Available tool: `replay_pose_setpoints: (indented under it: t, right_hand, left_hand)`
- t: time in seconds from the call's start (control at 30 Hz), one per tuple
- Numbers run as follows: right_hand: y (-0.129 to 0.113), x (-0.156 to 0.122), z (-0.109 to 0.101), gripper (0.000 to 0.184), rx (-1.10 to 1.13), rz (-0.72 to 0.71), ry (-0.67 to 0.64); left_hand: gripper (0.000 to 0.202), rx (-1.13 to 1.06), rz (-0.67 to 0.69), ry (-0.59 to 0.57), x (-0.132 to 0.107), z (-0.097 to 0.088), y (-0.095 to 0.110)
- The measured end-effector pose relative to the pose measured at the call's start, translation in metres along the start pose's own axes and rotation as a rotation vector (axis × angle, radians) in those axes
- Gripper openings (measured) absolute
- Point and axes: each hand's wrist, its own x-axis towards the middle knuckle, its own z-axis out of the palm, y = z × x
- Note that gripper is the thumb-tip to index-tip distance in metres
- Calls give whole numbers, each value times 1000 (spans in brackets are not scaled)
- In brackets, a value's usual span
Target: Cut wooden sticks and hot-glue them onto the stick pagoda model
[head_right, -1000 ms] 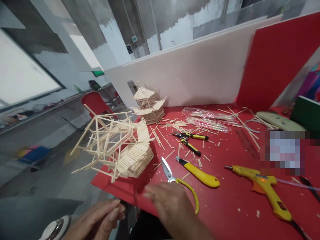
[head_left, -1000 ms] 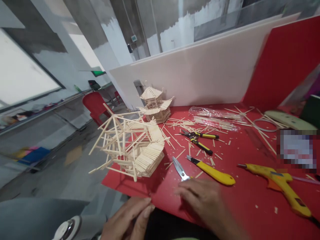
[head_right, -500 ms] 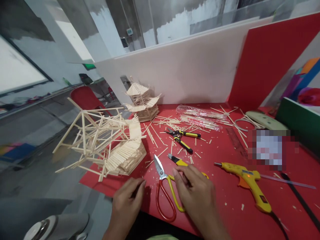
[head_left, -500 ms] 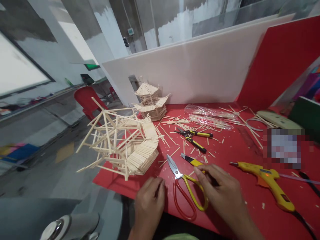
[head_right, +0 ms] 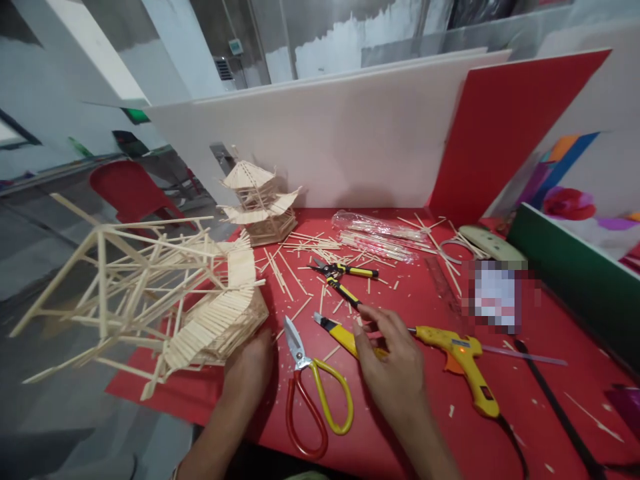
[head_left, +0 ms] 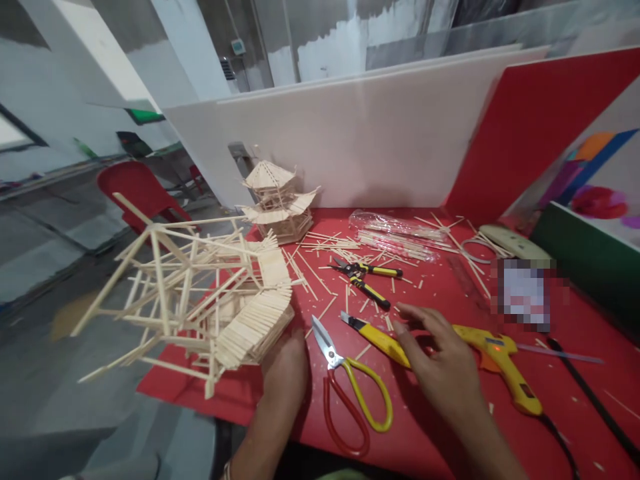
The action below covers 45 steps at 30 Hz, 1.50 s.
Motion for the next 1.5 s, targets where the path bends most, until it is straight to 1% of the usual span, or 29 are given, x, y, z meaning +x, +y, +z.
replay_pose_setpoints:
  t: [0.07, 0.2, 0.27, 0.33, 0.4, 0.47, 0.5, 0.57, 0.6, 0.63, 0.67, 0.7, 0.77, 0.8, 0.83, 0.9, 0.93, 1.0, 1.07, 1.17, 1.23, 1.3, 1.33, 1.37, 1.4, 1.43, 1.47, 1.5]
  right_hand:
    - [3, 1, -3, 27, 6, 4, 13]
    - [7, 3, -12, 26, -33, -23, 67]
    - [10, 3, -18, 25, -59, -35, 88]
    - [12, 2, -21, 24, -72, -43, 99]
    - [13, -1, -21, 23, -77, -51, 94]
    - [9, -6, -18, 21, -62, -70, 66]
    - [6, -9, -15, 20, -42, -82, 37]
    - [-4, -17, -6, 18, 25, -127, -56]
    - [-10, -21, -1, 18, 68, -154, -120]
    - [-16, -25, 4, 18, 111, -181, -195]
    - [-22, -29, 9, 19, 152, -201, -274]
    - [-28, -33, 15, 20, 192, -208, -348]
    - [-38, -39, 24, 17, 287, -181, -491]
    - [-42, -40, 28, 15, 343, -157, -554]
    - [-45, -41, 32, 17, 400, -133, -604]
    - [-50, -41, 37, 26, 492, -95, -668]
    - [-51, -41, 39, 27, 516, -76, -680]
    - [-52, -38, 41, 26, 528, -14, -646]
    - [-52, -35, 41, 28, 520, 70, -548]
    - [-49, -29, 38, 40, 508, 209, -363]
    - [-46, -25, 35, 50, 498, 280, -290]
    - [-44, -22, 34, 53, 479, 308, -267]
    - [-44, -22, 34, 50, 454, 283, -291]
    - [-45, -22, 35, 45, 413, 229, -344]
    - [-47, -24, 35, 36, 357, 148, -426]
    - [-50, -26, 35, 26, 289, 47, -529]
    - [-54, -28, 35, 17, 220, -71, -640]
    - [-58, -30, 33, 14, 171, -197, -740]
  left_hand:
    - [31, 77, -22, -22, 3, -1, 2]
    - [28, 216, -43, -172, -3, -2, -2]
    - [26, 194, -49, -201, -11, -1, -8]
    - [24, 103, -31, -169, -20, 0, -16]
    - [24, -45, 7, -127, -27, 2, -24]
    - [24, -243, 20, -107, -33, 4, -27]
    - [23, -366, 2, -110, -36, 4, -27]
    - [21, -673, -110, -123, -41, 2, -23]
    - [24, -838, -189, -146, -44, 0, -19]
    - [31, -1010, -273, -165, -47, -2, -15]
    - [38, -1137, -331, -218, -50, -5, -10]
    - [40, -1238, -359, -297, -53, -9, -5]
    - [40, -1429, -356, -399, -60, -14, 3]
    - [39, -1503, -359, -429, -63, -17, 5]
    - [41, -1573, -361, -450, -65, -18, 7]
    - [44, -1688, -371, -483, -69, -21, 8]
    - [44, -1733, -374, -496, -69, -21, 8]
    - [42, -1781, -375, -509, -70, -22, 8]
    - [41, -1777, -395, -500, -69, -21, 7]
    - [46, -1750, -452, -475, -68, -17, 6]
    - [41, -1741, -468, -454, -69, -13, 5]
    - [33, -1730, -414, -462, -72, -12, 3]
    - [31, -1723, -350, -474, -73, -13, 3]
    - [29, -1708, -265, -485, -74, -15, 2]
    - [28, -1674, -168, -482, -75, -19, 2]
    - [28, -1616, -69, -448, -75, -22, 3]
    - [27, -1531, 26, -393, -75, -26, 4]
    - [26, -1421, 103, -314, -74, -30, 5]
